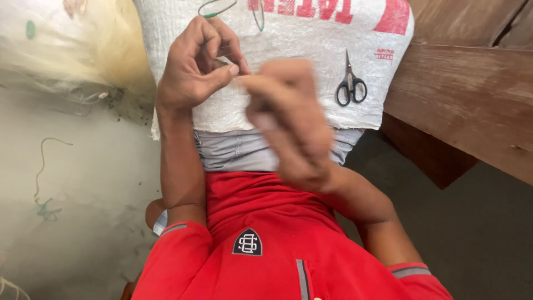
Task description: The person sits with a sack on their lap and uses a small black tool to repeatedly poke and adjust a green loop of fishing line. A pair of scissors rests on the sack nearby. The person continues this repetitive manipulation without completing a visible repair.
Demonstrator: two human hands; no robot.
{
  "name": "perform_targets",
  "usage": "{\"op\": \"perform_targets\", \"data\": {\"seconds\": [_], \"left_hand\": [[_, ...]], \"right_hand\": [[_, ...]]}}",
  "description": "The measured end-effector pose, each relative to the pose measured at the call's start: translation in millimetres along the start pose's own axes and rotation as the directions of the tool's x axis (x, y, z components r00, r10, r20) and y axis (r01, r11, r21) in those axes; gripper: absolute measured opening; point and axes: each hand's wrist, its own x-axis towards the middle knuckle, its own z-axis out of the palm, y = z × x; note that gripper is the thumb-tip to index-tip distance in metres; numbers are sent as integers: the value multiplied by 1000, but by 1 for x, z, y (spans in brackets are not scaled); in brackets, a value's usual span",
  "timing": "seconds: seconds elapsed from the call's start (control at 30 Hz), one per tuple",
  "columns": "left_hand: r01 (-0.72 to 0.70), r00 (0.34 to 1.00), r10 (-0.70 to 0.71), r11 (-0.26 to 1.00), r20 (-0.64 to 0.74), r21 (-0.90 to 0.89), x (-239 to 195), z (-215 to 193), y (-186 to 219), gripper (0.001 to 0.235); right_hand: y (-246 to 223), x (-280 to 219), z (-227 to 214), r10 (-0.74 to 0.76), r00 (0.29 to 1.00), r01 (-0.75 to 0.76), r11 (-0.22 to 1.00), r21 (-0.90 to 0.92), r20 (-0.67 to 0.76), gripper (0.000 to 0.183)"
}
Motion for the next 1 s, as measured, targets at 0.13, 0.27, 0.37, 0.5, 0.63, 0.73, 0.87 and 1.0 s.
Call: {"op": "perform_targets", "data": {"seconds": [0.13,0.27,0.37,0.5,0.63,0.73,0.87,1.0], "left_hand": [[79,997,-81,981,-4,-180,1,-12,-29,18],[-25,989,34,998,146,-58,3,-14,-30,43],[-61,993,70,994,98,-85,-1,-11,-26,41],[14,995,-1,993,104,-117,1,-10,-20,24],[137,990,-142,962,-2,-236,-7,-15,-31,24],[-51,988,77,982,-136,183,-14,-11,-26,10],[55,998,-60,983,-28,-174,-4,-4,-8,22],[40,998,-47,981,-30,-187,-2,-4,-5,22]], "right_hand": [[11,24,43,-181,978,175,983,64,102,29],[27,34,79,-205,979,204,978,42,9,29],[33,35,91,-200,978,200,980,-5,-60,31],[41,41,93,-234,968,237,971,27,-86,31],[28,43,50,-207,978,206,978,-37,-7,40],[17,43,9,-176,984,176,984,19,20,30],[25,38,-21,-215,972,226,963,-146,91,21],[50,29,-27,-332,937,348,844,-408,112,19]]}}
